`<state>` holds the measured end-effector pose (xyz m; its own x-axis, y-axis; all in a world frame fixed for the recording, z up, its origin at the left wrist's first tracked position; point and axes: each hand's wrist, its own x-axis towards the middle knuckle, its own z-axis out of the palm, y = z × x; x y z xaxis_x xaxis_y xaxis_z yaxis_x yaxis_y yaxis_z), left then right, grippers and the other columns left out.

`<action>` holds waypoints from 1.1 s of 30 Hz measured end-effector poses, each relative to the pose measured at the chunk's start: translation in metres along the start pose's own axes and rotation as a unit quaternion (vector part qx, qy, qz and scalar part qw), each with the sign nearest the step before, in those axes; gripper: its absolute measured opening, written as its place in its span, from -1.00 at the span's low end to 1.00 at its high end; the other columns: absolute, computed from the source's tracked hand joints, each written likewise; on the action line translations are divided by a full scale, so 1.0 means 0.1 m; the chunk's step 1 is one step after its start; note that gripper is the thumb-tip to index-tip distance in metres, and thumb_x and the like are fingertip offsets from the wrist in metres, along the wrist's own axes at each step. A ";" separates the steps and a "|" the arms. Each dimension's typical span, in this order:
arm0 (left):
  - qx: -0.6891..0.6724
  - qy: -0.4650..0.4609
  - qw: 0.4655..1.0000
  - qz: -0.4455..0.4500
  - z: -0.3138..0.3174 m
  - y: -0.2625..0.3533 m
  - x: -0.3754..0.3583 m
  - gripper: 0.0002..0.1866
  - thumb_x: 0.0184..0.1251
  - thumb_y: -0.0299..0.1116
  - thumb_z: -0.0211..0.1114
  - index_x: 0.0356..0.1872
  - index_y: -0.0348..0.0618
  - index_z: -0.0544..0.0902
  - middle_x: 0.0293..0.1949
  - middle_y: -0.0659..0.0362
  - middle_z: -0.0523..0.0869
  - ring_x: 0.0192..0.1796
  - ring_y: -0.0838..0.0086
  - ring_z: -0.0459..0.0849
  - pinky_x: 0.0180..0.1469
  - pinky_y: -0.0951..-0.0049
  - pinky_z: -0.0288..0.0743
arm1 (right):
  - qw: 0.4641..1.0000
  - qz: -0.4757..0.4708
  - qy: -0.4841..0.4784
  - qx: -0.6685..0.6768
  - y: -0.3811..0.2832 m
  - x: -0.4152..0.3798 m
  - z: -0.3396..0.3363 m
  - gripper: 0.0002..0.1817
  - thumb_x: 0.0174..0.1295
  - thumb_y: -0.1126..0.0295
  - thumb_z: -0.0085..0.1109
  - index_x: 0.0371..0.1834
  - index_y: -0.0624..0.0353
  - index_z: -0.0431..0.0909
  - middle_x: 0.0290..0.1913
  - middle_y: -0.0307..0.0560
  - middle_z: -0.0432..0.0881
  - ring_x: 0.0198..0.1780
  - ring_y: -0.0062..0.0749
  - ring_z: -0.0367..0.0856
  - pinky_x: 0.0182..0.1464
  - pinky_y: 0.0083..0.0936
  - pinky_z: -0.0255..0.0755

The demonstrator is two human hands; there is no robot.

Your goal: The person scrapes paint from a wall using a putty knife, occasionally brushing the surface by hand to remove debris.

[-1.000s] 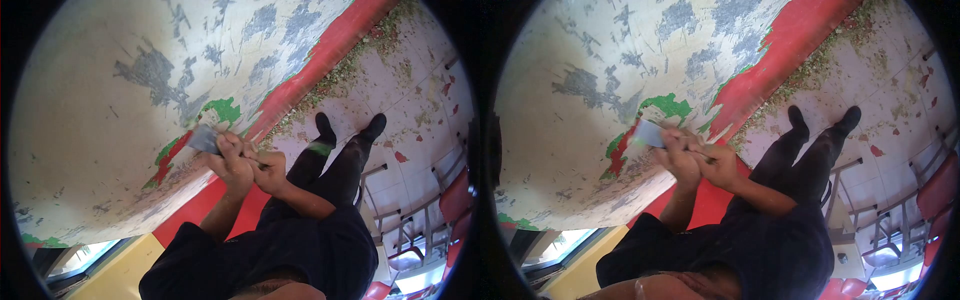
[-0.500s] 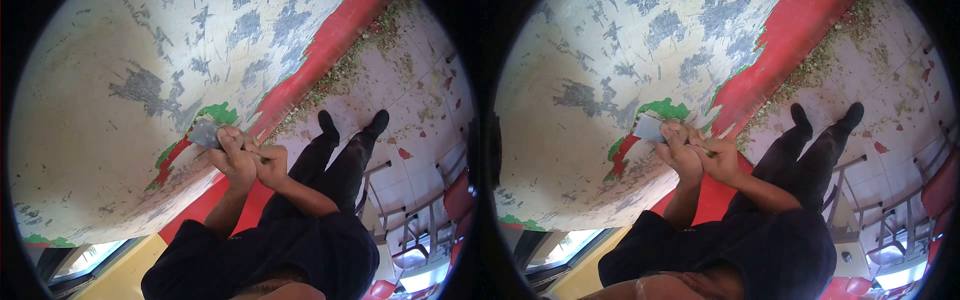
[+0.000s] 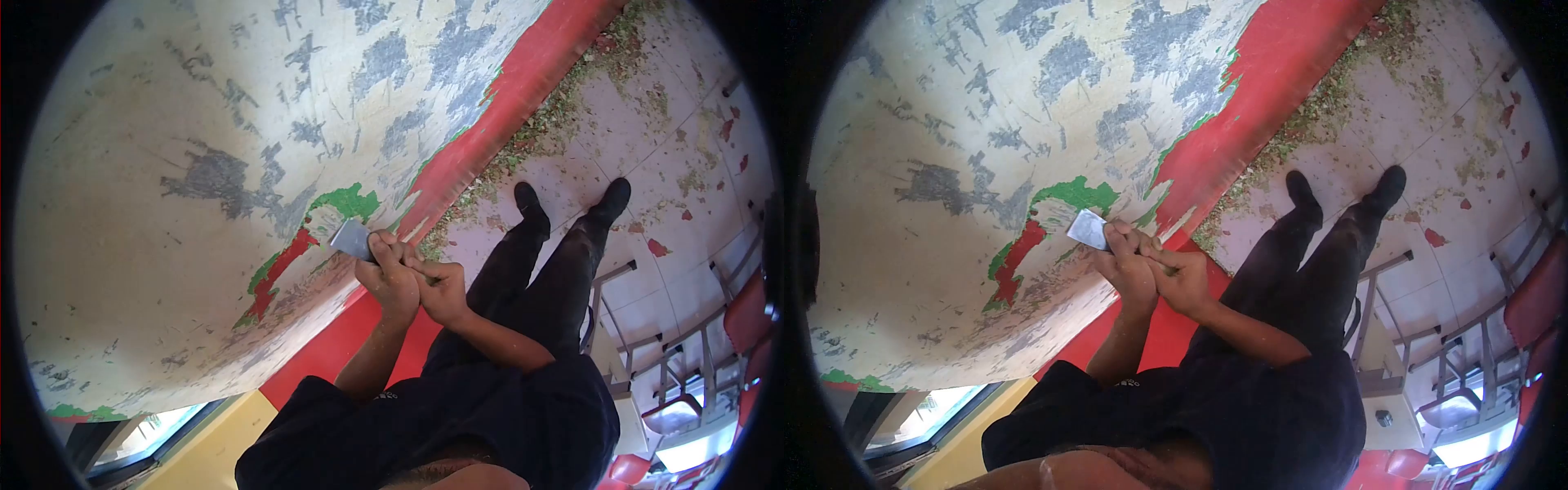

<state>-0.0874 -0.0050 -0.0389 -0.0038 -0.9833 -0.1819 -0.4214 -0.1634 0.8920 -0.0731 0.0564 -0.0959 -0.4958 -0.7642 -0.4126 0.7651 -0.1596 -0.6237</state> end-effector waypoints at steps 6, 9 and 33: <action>-0.041 -0.002 0.999 0.014 0.11 0.00 0.00 -0.68 0.51 -0.22 -0.08 -0.39 -0.25 0.37 -0.66 0.32 0.21 -0.63 0.59 0.26 -0.50 0.47 0.33 | 0.992 0.060 -0.093 -0.063 -0.14 0.10 -0.25 -0.76 0.13 0.55 0.24 -0.11 0.32 0.64 -0.49 -0.13 0.67 -0.40 -0.80 0.43 -0.39 -0.70 0.39; 0.015 -0.021 1.000 0.008 0.00 -0.03 0.04 -0.74 0.51 -0.24 -0.11 -0.33 -0.22 0.35 -0.62 0.30 0.22 -0.62 0.57 0.26 -0.48 0.41 0.36 | 0.999 0.043 -0.023 0.001 0.01 0.04 -0.05 -0.78 0.15 0.55 0.23 -0.12 0.29 0.65 -0.50 -0.15 0.66 -0.40 -0.79 0.44 -0.37 -0.72 0.39; 0.040 -0.040 0.997 0.049 0.01 0.05 0.10 -0.72 0.49 -0.25 -0.08 -0.36 -0.25 0.37 -0.65 0.27 0.28 -0.62 0.57 0.24 -0.49 0.43 0.35 | 0.999 0.028 -0.034 -0.031 0.02 0.08 0.01 -0.81 0.17 0.53 0.20 -0.16 0.36 0.64 -0.38 0.02 0.71 -0.33 -0.73 0.53 -0.29 -0.64 0.44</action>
<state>-0.0905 -0.0154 -0.0368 -0.1196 -0.9842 -0.1303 -0.4866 -0.0563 0.8718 -0.0755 0.0492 -0.0998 -0.4218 -0.8122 -0.4029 0.7625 -0.0774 -0.6423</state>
